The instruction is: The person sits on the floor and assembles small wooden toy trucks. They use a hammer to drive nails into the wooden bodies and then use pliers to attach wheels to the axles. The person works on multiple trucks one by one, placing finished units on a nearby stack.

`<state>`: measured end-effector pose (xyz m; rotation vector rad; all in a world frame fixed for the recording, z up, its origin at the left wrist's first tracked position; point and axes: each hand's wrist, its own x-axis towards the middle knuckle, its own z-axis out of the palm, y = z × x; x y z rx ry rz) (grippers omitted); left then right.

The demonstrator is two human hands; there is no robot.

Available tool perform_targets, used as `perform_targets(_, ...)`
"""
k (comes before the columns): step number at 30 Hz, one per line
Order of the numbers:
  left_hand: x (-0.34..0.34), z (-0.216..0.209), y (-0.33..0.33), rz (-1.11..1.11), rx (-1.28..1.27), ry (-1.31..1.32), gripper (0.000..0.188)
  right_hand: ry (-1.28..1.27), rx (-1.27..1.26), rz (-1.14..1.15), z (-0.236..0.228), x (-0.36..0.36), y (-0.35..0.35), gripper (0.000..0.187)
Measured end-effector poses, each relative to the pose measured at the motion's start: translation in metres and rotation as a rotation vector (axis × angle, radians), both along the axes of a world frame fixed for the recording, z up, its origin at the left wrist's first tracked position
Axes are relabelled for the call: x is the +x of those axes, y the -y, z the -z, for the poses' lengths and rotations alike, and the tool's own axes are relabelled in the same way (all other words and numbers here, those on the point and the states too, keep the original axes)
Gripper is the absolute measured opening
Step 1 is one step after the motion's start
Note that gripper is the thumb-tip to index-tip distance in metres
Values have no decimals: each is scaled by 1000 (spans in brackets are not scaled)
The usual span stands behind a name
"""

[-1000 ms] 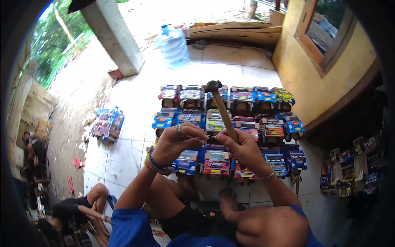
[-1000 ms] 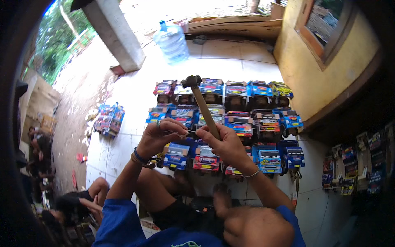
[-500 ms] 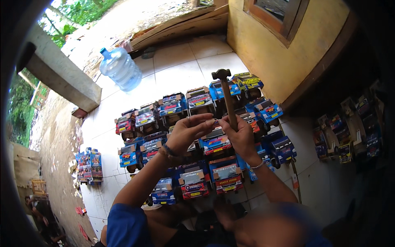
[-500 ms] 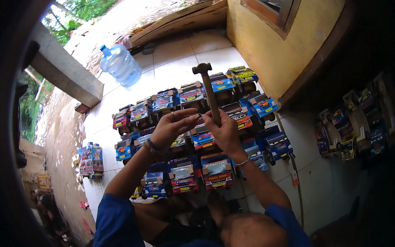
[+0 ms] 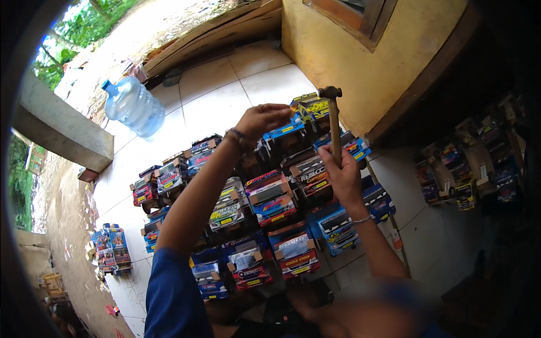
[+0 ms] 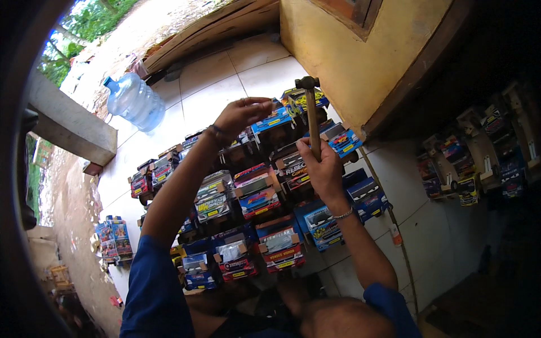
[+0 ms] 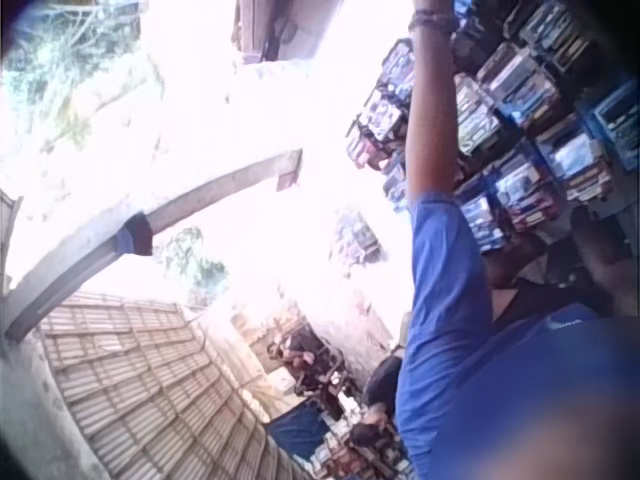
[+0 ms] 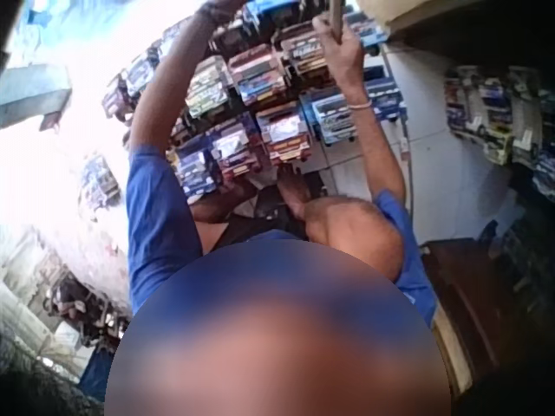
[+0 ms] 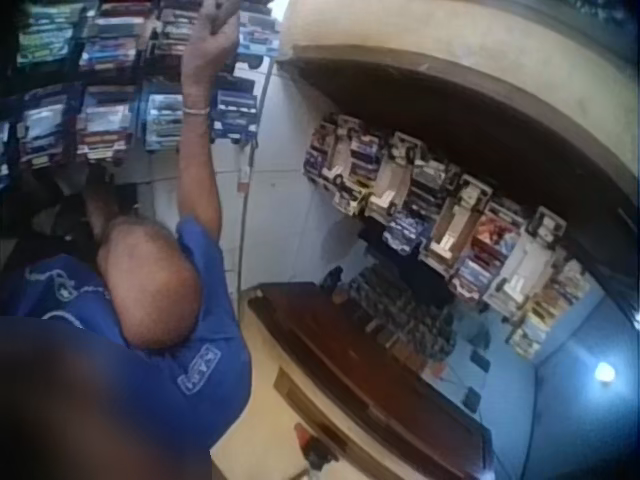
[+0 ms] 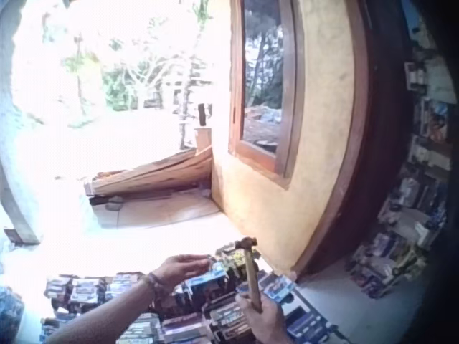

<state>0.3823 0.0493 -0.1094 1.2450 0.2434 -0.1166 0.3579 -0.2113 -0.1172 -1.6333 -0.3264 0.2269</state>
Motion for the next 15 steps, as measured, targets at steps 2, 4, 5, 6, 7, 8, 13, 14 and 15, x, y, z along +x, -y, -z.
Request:
perform_targets(2, 37, 14, -12, 9, 127, -23, 41, -27, 6, 11, 2, 5, 4, 18)
perform_targets(4, 65, 32, -20, 35, 298, -53, 40, -57, 6, 14, 2, 7, 7, 21)
perform_targets(5, 75, 41, -22, 51, 405, -58, 40, -71, 3, 14, 1, 7, 8, 23)
perform_targets(6, 84, 50, -24, 68, 513, -60, 41, -95, -11, 19, 0, 8, 10, 26)
perform_targets(7, 93, 56, -25, 85, 621, -78, 42, -95, -13, 12, -2, 8, 11, 26)
perform_targets(8, 101, 60, -27, 80, 800, -71, 39, -111, -27, 8, -3, 8, 12, 25)
perform_targets(13, 109, 75, -28, 79, 598, -106, 32, -109, -53, 16, -6, 13, 20, 25)
perform_targets(14, 110, 75, -28, 73, 586, -118, 32, -108, -66, 17, -6, 15, 22, 26)
perform_targets(15, 109, 77, -26, 70, 561, -129, 31, -120, -82, 24, -4, 16, 24, 26)
